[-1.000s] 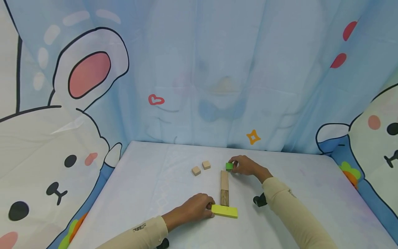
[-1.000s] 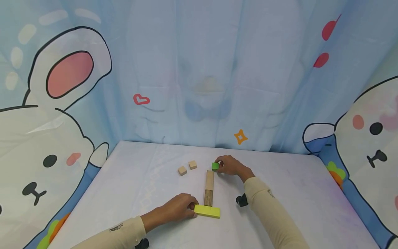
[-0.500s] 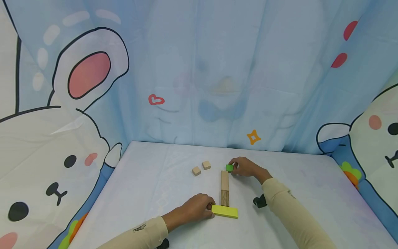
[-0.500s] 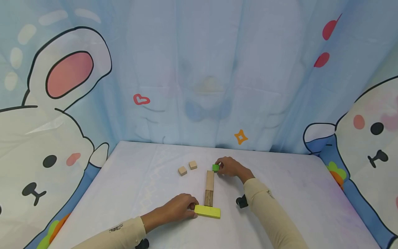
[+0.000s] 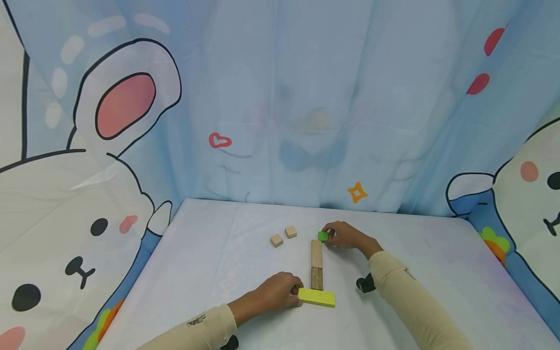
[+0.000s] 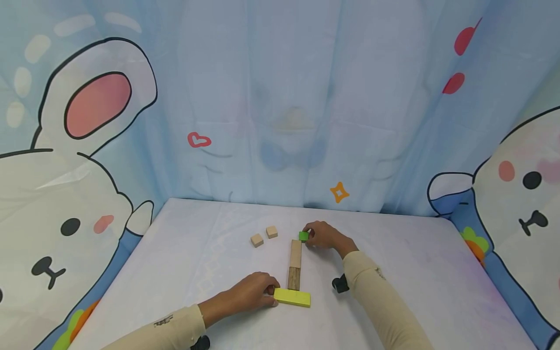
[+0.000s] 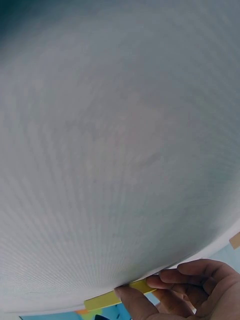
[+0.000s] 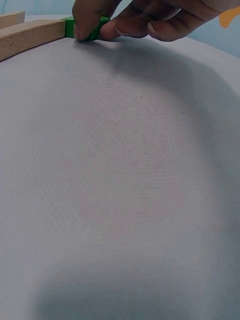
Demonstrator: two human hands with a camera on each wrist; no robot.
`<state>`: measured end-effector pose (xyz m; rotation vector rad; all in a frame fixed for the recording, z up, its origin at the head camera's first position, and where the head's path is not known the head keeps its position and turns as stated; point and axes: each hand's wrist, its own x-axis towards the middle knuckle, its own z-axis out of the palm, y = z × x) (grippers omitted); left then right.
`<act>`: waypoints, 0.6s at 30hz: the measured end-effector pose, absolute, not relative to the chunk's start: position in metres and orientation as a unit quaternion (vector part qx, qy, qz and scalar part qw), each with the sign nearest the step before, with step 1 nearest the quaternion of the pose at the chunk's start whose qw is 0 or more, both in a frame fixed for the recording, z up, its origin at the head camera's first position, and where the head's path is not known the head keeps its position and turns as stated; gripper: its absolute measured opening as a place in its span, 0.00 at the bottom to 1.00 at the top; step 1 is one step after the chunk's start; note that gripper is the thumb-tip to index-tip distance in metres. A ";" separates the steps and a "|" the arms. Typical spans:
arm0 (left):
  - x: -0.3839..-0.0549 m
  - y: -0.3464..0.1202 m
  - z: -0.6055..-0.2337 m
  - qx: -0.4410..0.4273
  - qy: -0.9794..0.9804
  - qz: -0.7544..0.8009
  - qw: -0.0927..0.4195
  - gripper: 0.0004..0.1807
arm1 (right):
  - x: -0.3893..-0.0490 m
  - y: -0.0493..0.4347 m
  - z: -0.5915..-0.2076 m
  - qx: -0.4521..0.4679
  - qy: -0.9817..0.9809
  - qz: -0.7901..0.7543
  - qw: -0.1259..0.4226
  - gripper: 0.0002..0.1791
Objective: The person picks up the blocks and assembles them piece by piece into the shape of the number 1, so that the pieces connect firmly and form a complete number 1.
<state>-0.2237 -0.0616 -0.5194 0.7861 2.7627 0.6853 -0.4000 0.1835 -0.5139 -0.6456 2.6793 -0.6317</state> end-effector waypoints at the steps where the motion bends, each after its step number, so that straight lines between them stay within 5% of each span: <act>1: -0.224 -0.062 -0.519 0.264 0.932 0.231 0.095 0.17 | -0.400 0.184 -0.514 -0.226 0.936 -0.220 0.157 0.21; 18: -0.226 -0.062 -0.521 0.266 0.930 0.233 0.099 0.17 | -0.403 0.185 -0.515 -0.237 0.932 -0.220 0.164 0.22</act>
